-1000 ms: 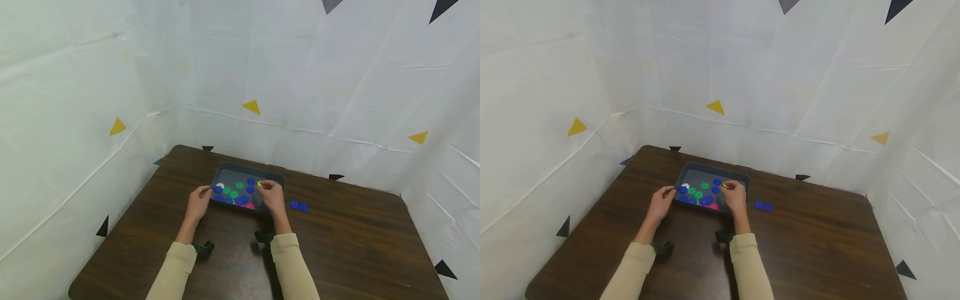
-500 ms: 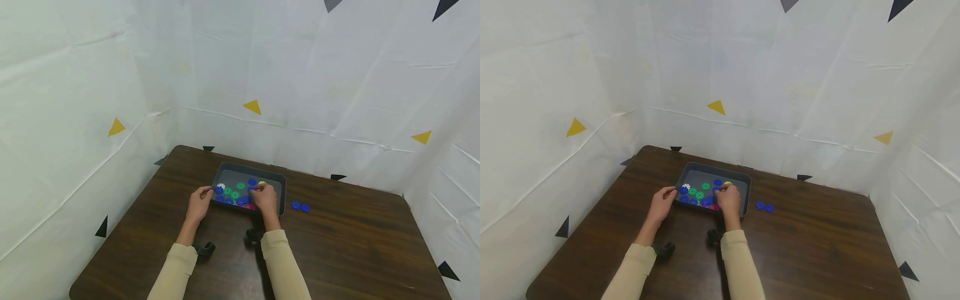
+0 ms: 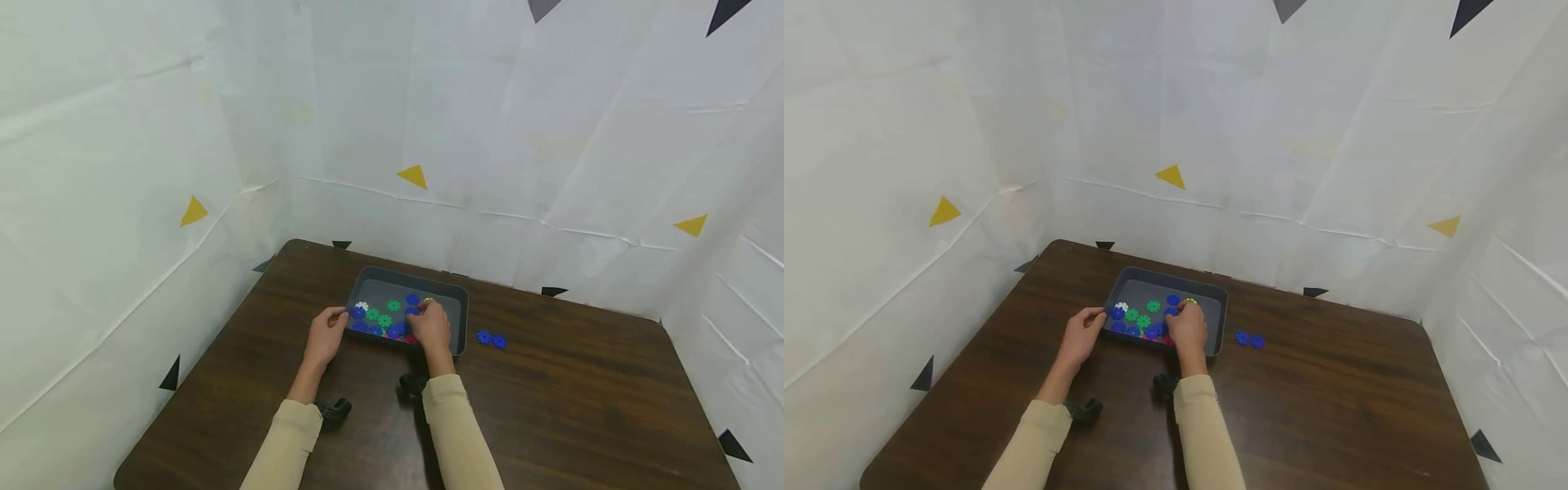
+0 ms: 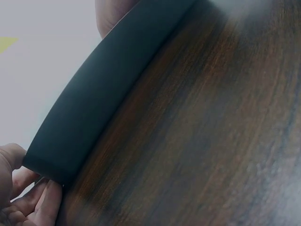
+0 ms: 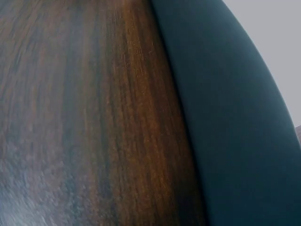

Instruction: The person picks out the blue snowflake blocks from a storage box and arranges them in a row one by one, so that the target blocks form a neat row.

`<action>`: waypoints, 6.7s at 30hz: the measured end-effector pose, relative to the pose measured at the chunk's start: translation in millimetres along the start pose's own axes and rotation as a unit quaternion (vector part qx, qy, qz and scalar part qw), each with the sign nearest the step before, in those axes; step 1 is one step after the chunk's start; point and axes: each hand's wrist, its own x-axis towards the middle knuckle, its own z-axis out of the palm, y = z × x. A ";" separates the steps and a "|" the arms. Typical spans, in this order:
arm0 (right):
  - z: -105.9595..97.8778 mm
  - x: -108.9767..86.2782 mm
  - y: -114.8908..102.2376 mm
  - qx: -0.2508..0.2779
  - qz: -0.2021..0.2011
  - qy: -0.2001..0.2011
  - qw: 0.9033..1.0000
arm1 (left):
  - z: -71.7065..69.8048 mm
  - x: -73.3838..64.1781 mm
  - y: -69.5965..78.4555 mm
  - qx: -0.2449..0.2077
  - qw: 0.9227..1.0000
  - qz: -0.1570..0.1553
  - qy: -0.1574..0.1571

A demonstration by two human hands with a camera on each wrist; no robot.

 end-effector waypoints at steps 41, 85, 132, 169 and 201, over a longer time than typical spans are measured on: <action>-19.2 -9.0 -0.8 -0.004 -0.042 0.024 0.999 | 1.7 4.9 -2.3 0.007 1.000 0.013 0.013; -99.2 -21.3 67.2 0.134 -0.070 0.120 0.981 | 4.8 11.3 -2.7 0.019 1.000 0.009 0.016; -164.9 16.0 173.1 0.086 0.067 0.016 0.994 | 5.4 13.5 1.4 0.030 0.999 0.021 0.010; -161.8 16.0 162.3 0.084 0.059 0.026 0.994 | 5.4 14.1 -3.6 0.025 0.999 0.024 0.033; -64.8 -7.4 20.5 0.047 -0.142 -0.070 0.986 | 2.6 11.2 -4.4 0.037 0.998 0.028 0.049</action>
